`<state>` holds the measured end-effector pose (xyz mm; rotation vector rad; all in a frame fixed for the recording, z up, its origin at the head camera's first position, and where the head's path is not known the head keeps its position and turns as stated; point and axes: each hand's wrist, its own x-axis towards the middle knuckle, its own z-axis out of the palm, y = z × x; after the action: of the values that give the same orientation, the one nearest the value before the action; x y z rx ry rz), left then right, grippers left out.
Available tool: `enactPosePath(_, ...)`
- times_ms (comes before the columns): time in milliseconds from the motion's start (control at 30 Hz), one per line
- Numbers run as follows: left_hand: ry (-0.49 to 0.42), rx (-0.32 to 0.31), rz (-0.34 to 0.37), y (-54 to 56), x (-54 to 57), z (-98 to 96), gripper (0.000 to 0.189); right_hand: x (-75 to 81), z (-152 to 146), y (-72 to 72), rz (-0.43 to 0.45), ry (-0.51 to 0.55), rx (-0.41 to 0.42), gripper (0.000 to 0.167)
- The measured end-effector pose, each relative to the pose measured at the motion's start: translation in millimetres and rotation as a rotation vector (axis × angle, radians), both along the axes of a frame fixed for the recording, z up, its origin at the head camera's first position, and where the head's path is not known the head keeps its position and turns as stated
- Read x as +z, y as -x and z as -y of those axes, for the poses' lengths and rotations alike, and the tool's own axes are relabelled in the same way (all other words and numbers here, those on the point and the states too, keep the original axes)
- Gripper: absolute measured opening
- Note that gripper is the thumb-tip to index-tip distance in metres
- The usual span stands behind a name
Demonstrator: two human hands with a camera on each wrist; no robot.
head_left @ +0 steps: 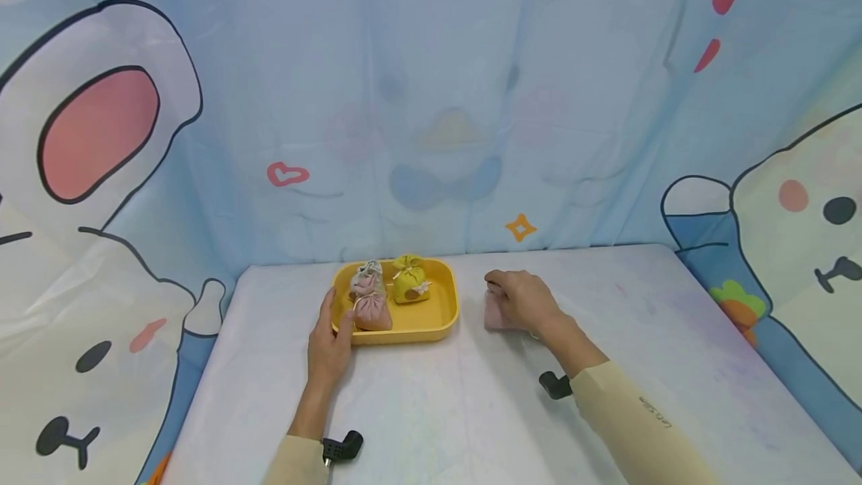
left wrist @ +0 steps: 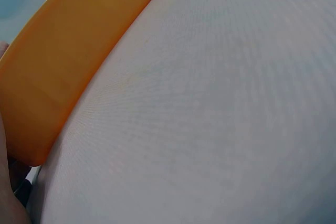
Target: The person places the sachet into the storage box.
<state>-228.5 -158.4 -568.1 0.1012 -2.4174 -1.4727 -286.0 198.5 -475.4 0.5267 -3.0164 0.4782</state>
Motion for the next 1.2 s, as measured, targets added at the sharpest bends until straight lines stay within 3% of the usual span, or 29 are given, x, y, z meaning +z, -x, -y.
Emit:
enactPosePath(367, 0.002, 0.000, 0.005, -0.2, 0.4, 0.1, 0.063, -0.8, 0, 0.0, -0.136, 0.121, 0.026, 0.036)
enactPosePath(733, 0.002, -0.002, 0.015, -1.4, 1.9, -0.4, 0.063, 3.1, 4, -1.2, -0.123, 0.185, -0.028, 0.035)
enactPosePath(1200, 0.000, -0.004, 0.009, -0.1, 0.5, 0.8, 0.063, 11.3, 12, 1.3, -0.166, 0.278, 0.005, 0.025)
